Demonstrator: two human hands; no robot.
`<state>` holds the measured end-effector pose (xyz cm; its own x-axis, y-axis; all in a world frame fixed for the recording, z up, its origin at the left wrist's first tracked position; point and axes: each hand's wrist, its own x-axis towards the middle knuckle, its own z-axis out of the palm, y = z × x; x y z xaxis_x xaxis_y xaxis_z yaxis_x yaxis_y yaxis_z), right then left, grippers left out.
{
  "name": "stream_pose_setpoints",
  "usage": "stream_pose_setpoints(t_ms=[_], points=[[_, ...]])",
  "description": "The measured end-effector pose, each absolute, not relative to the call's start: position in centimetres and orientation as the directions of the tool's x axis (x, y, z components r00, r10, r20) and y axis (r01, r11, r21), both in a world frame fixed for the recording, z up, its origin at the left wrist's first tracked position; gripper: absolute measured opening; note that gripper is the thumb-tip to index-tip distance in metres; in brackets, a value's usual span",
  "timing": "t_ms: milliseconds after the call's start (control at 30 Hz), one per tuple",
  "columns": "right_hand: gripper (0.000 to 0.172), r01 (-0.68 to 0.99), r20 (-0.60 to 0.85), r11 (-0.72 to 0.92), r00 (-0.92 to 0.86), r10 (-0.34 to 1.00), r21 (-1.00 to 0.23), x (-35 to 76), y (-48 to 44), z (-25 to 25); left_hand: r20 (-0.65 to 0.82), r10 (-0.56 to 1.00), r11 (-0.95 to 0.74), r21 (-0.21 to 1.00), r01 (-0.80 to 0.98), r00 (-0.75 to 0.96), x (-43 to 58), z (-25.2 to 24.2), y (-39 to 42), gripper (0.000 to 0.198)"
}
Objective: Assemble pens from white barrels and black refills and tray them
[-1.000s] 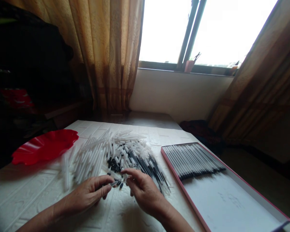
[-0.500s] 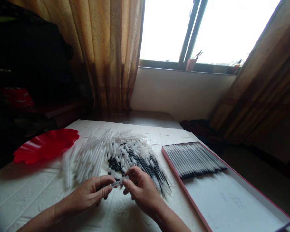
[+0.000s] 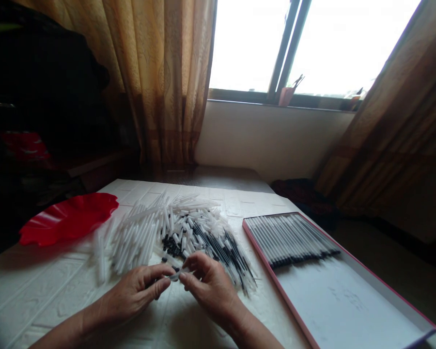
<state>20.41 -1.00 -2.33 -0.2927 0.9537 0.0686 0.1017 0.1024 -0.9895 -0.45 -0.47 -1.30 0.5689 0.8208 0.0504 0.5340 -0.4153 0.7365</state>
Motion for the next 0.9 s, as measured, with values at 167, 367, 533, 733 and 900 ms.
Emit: stream_pose_setpoints(t_ms=[167,367,533,733,900], points=[[0.017,0.284,0.136,0.234,-0.326,0.936,-0.930,21.2,-1.0,-2.6,0.086,0.803,-0.485,0.670,0.562,0.590,-0.5,-0.6,-0.8,0.028],[0.023,0.430,0.137,0.354,-0.458,0.878,-0.831,22.3,-1.1,-1.6,0.098,0.783,-0.537,0.604,0.589,0.614,-0.8,-1.5,-1.1,0.026],[0.023,0.440,0.079,0.331,-0.501,0.862,-0.835,22.5,-0.8,-2.0,0.087,0.767,-0.567,0.556,0.608,0.635,-0.7,-2.3,-1.1,0.026],[0.027,0.388,0.118,0.316,-0.456,0.882,-0.866,22.2,-0.5,-3.8,0.093,0.776,-0.583,0.487,0.651,0.624,-0.5,-3.1,-0.9,0.029],[0.029,0.361,0.107,0.293,-0.454,0.884,-0.885,22.0,-0.6,-4.2,0.110,0.773,-0.597,0.459,0.658,0.624,-0.6,-3.8,-0.9,0.029]])
